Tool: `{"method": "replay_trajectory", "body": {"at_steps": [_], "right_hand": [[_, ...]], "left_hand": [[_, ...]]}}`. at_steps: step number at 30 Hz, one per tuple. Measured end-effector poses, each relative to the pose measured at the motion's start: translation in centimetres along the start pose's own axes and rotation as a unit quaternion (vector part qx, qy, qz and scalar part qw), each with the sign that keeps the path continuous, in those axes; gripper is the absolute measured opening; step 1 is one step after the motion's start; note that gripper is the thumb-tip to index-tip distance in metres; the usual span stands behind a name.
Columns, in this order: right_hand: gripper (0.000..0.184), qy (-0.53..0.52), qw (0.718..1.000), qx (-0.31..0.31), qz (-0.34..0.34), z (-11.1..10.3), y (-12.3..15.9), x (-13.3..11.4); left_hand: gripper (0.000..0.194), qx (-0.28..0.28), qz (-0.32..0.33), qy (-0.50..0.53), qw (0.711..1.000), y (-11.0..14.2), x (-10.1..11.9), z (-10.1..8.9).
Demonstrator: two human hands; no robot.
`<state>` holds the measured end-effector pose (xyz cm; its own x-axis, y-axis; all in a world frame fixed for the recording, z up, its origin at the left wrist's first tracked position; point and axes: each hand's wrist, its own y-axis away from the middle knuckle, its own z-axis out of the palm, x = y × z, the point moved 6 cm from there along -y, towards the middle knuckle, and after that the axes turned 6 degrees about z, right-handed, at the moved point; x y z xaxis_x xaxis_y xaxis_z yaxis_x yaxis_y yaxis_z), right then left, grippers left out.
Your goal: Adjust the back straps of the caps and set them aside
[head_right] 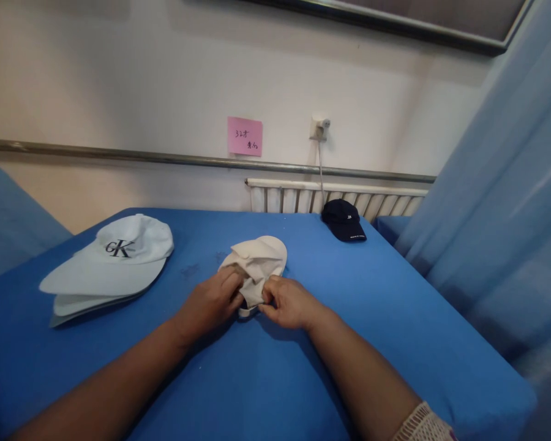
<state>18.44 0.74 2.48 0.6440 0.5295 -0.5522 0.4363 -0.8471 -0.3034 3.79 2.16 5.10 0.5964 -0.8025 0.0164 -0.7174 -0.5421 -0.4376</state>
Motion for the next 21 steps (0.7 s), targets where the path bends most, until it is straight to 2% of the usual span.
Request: {"method": "replay_trajectory", "body": {"at_steps": [4,7,9,13,15,17,19,21], "right_hand": [[0.015,-0.054,0.993,0.085,0.062,-0.9,-0.2,1.3],[0.02,-0.086,0.987,0.101,0.095,-0.5,-0.4,2.2],[0.021,-0.096,0.985,0.101,0.099,0.0,-0.6,2.5],[0.015,-0.096,0.984,0.112,0.099,0.7,-0.7,2.6],[0.013,-0.098,0.984,0.11,0.104,1.1,-0.8,2.6],[0.011,-0.105,0.983,0.105,0.106,1.4,-0.9,2.7],[0.014,-0.111,0.983,0.109,0.102,1.5,-1.0,2.6],[0.015,-0.117,0.979,0.136,0.1,1.3,-1.0,2.4]], "left_hand": [[0.015,0.124,0.059,-0.019,0.99,0.4,0.9,-1.9],[0.013,0.178,0.099,-0.04,0.978,0.5,1.4,-2.5],[0.012,0.178,0.101,-0.053,0.977,0.3,1.2,-2.4],[0.014,0.103,0.06,-0.095,0.988,-0.2,0.3,-1.1],[0.014,0.083,0.053,-0.103,0.99,-0.2,0.1,-0.6],[0.015,0.097,0.063,-0.097,0.989,0.0,0.5,-0.4],[0.018,0.134,0.09,-0.087,0.983,0.2,1.1,-0.7],[0.02,0.175,0.122,-0.083,0.973,0.5,1.6,-1.1]]}}
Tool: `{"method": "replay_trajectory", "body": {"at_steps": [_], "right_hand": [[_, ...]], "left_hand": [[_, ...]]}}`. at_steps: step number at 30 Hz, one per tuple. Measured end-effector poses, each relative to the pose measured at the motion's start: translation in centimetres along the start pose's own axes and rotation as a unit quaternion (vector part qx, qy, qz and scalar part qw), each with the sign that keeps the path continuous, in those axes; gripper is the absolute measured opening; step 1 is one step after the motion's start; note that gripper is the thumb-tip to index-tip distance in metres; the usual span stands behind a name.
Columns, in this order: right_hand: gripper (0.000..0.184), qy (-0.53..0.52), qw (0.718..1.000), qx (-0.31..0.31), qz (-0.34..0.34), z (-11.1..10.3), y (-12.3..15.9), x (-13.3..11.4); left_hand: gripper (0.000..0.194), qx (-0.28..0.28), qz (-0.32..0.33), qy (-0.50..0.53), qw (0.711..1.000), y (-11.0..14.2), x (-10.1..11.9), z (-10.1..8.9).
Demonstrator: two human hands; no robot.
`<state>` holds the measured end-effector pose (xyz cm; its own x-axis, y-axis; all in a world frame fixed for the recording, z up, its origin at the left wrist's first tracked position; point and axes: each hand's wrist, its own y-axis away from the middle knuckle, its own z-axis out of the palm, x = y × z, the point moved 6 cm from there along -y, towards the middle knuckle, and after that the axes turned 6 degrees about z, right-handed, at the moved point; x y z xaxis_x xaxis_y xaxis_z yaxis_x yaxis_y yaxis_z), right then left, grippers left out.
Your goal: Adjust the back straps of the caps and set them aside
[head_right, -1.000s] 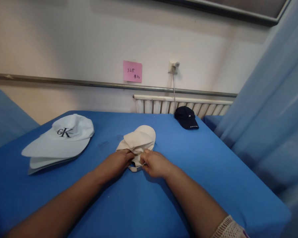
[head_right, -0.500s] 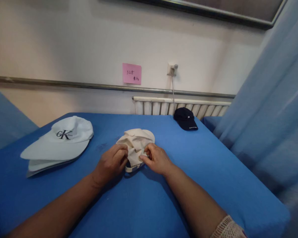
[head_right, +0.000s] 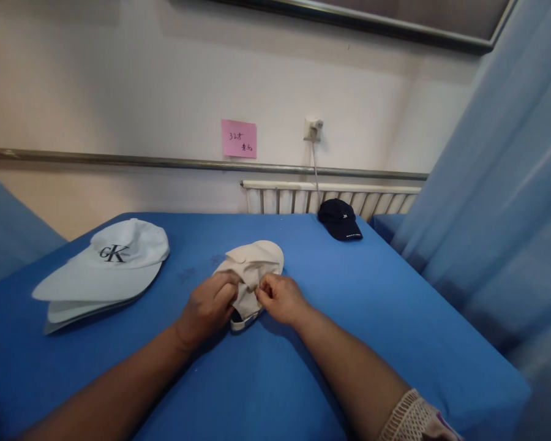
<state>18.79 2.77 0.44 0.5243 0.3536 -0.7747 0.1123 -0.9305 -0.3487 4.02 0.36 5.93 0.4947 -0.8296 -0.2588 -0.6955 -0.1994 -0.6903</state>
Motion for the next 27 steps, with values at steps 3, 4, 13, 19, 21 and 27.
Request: {"method": "replay_trajectory", "body": {"at_steps": [3,4,13,19,21,27], "right_hand": [[0.014,-0.032,0.997,0.074,0.002,-1.0,0.1,-0.4],[0.014,-0.043,0.994,0.097,0.002,-1.3,0.2,-0.5],[0.012,-0.043,0.993,0.104,-0.018,-1.6,0.4,-0.3],[0.011,-0.063,0.994,0.088,-0.031,-0.9,0.8,-1.2],[0.011,-0.061,0.993,0.09,-0.041,-1.1,1.0,-1.8],[0.013,-0.011,0.996,0.052,-0.072,-0.9,1.1,-2.3]], "left_hand": [[0.022,0.044,0.012,-0.026,0.999,0.0,-0.5,-0.9],[0.022,0.049,0.003,-0.041,0.998,0.1,-1.0,-1.2],[0.013,-0.12,-0.135,-0.082,0.98,0.4,-3.8,0.2],[0.015,-0.008,-0.124,-0.041,0.991,0.7,-3.0,-0.3],[0.014,0.046,-0.106,0.002,0.993,0.8,-2.7,-0.7],[0.009,0.077,-0.106,-0.007,0.991,1.0,-3.3,-1.4]]}}
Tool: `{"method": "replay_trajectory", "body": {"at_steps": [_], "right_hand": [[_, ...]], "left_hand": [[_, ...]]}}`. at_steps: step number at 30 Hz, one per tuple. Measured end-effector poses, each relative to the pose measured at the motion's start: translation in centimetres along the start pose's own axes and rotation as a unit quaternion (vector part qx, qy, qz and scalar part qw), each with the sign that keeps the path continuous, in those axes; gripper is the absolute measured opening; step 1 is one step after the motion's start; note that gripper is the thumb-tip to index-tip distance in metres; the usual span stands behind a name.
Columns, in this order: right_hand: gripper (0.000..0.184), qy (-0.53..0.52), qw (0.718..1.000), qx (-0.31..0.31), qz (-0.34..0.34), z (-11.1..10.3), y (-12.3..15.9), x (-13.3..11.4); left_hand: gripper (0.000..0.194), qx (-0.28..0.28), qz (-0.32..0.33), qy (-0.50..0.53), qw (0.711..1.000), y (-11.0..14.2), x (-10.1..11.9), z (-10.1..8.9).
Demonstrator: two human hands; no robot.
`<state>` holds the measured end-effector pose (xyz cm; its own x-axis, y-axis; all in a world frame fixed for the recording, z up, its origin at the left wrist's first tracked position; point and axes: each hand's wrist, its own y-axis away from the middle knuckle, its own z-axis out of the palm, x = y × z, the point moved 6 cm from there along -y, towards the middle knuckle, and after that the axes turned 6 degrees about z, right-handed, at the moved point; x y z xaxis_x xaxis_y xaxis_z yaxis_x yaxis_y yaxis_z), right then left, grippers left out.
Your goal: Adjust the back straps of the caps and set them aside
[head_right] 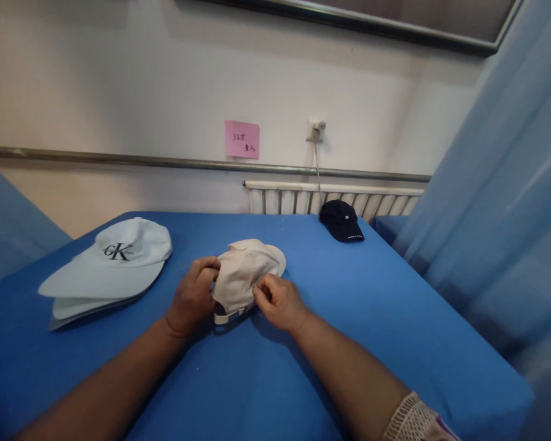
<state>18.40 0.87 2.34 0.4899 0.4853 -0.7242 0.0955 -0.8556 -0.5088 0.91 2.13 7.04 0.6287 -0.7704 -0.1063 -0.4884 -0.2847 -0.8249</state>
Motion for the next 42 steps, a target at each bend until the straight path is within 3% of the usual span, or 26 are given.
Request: {"method": "replay_trajectory", "body": {"at_steps": [3,6,8,11,13,17,21,24,27,29,31,35,38,42], "right_hand": [[0.012,0.014,1.0,0.012,0.017,0.0,-0.2,1.0],[0.011,0.017,0.999,0.007,0.045,0.2,-0.5,2.2],[0.011,0.012,0.998,-0.003,0.066,0.4,-0.6,3.0],[0.012,-0.001,0.996,-0.012,0.094,0.7,-0.7,4.1],[0.013,-0.008,0.994,-0.016,0.107,0.9,-0.7,4.7],[0.013,-0.008,0.992,-0.028,0.121,1.4,-0.6,5.5],[0.01,-0.035,0.99,-0.022,0.134,1.5,-0.5,5.4],[0.012,-0.051,0.991,0.008,0.125,0.9,-0.5,4.5],[0.015,-0.055,0.989,0.088,0.107,-0.6,-0.3,3.6],[0.015,-0.065,0.984,0.136,0.099,-1.4,-0.1,3.4],[0.015,-0.073,0.98,0.158,0.098,-1.8,0.0,3.5],[0.013,-0.067,0.979,0.161,0.103,-1.7,0.0,4.1],[0.012,-0.063,0.981,0.152,0.1,-1.3,0.0,4.0],[0.012,-0.052,0.984,0.147,0.086,-1.3,0.1,3.6]], "left_hand": [[0.009,-0.013,-0.029,-0.054,0.998,-0.3,-1.3,-0.7],[0.009,-0.101,-0.099,-0.098,0.985,0.0,-3.4,-0.7],[0.003,-0.189,-0.177,-0.126,0.958,0.8,-5.4,-0.5],[0.021,-0.3,-0.307,-0.14,0.892,3.0,-8.9,-0.6],[0.029,-0.334,-0.364,-0.125,0.861,4.3,-10.7,-0.9],[0.027,-0.35,-0.416,-0.029,0.839,5.7,-12.4,-0.6],[0.02,-0.262,-0.479,0.168,0.821,6.0,-10.4,0.5],[0.022,-0.215,-0.417,0.269,0.841,4.4,-6.6,0.9],[0.02,-0.265,-0.323,0.35,0.838,3.0,-2.1,1.1],[0.02,-0.295,-0.282,0.37,0.835,2.7,-0.3,1.0],[0.02,-0.264,-0.282,0.349,0.854,2.6,-0.5,0.7],[0.021,-0.156,-0.293,0.259,0.907,2.9,-3.5,0.5],[0.032,-0.157,-0.232,0.219,0.935,2.8,-4.2,1.3],[0.019,-0.178,-0.167,0.173,0.954,2.2,-3.4,2.4]]}}
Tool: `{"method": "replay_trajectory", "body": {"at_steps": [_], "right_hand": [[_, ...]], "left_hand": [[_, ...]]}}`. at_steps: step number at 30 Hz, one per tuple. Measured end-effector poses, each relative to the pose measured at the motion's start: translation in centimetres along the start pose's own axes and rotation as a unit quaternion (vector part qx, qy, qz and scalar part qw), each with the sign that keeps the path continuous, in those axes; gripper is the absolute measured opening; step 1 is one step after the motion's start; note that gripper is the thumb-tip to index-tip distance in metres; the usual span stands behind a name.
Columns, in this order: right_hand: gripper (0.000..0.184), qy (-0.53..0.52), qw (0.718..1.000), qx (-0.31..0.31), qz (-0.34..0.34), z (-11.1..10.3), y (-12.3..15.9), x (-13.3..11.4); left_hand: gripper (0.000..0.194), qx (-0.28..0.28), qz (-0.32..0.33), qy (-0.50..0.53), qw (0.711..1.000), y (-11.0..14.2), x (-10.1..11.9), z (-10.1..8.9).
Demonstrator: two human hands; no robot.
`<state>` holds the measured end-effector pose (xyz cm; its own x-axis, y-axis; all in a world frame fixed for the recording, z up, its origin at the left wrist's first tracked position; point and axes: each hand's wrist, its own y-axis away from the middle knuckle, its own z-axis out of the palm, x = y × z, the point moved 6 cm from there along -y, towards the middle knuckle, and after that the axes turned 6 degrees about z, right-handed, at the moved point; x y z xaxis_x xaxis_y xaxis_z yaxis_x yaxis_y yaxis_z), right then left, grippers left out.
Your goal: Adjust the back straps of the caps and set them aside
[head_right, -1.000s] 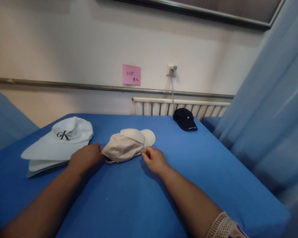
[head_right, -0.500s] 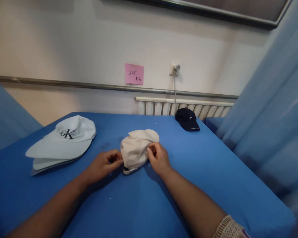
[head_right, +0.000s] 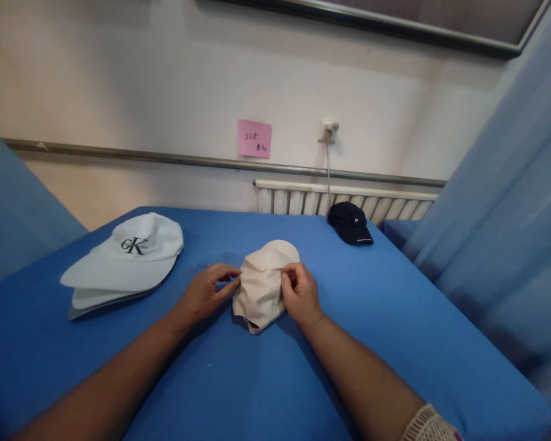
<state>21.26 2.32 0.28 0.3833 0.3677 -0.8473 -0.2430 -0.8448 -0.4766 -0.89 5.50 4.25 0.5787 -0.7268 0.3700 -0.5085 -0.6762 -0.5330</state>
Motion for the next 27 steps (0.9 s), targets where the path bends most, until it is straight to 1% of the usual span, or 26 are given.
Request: {"method": "replay_trajectory", "body": {"at_steps": [3,5,7,9,11,12,13,18,20,22,25,27], "right_hand": [[0.012,0.002,1.0,0.001,-0.002,-0.1,0.0,-0.1],[0.012,0.001,1.0,0.001,-0.002,-0.1,0.0,-0.1],[0.013,0.001,1.0,0.001,-0.002,-0.1,0.0,-0.1],[0.013,0.002,1.0,0.002,-0.004,-0.1,0.0,-0.2],[0.013,0.004,1.0,0.001,-0.005,-0.1,0.0,-0.2],[0.013,0.004,1.0,-0.001,-0.005,0.0,0.0,-0.2],[0.012,0.004,1.0,-0.003,-0.005,0.0,0.0,-0.2],[0.011,0.007,1.0,-0.008,-0.008,0.1,0.0,-0.2],[0.012,0.011,1.0,-0.009,-0.01,0.1,0.0,-0.2],[0.012,0.014,1.0,-0.009,-0.01,0.1,-0.1,-0.1],[0.012,0.013,1.0,-0.019,-0.002,0.3,-0.1,0.1],[0.012,0.012,1.0,-0.027,0.002,0.5,-0.1,0.3]], "left_hand": [[0.013,-0.001,0.003,-0.044,0.999,-0.4,0.6,0.2],[0.012,0.01,0.0,-0.053,0.999,-0.5,0.9,-0.1],[0.011,0.026,0.009,-0.04,0.999,-0.5,1.3,-0.7],[0.018,0.03,0.039,-0.024,0.999,-0.4,1.9,-1.3],[0.033,0.014,0.083,-0.024,0.996,-0.4,2.6,-1.4],[0.037,0.004,0.1,-0.031,0.994,-0.4,2.9,-1.3],[0.038,-0.005,0.113,-0.042,0.993,-0.4,3.0,-1.1],[0.017,-0.009,0.115,-0.095,0.989,-0.8,2.4,-0.1],[0.012,-0.007,0.116,-0.108,0.987,-0.9,2.2,0.2],[0.011,0.017,0.116,-0.111,0.987,-0.7,2.1,-0.1],[0.014,0.09,0.11,-0.112,0.983,-0.3,2.4,-1.3],[0.015,0.115,0.109,-0.108,0.981,-0.1,2.6,-1.9]]}}
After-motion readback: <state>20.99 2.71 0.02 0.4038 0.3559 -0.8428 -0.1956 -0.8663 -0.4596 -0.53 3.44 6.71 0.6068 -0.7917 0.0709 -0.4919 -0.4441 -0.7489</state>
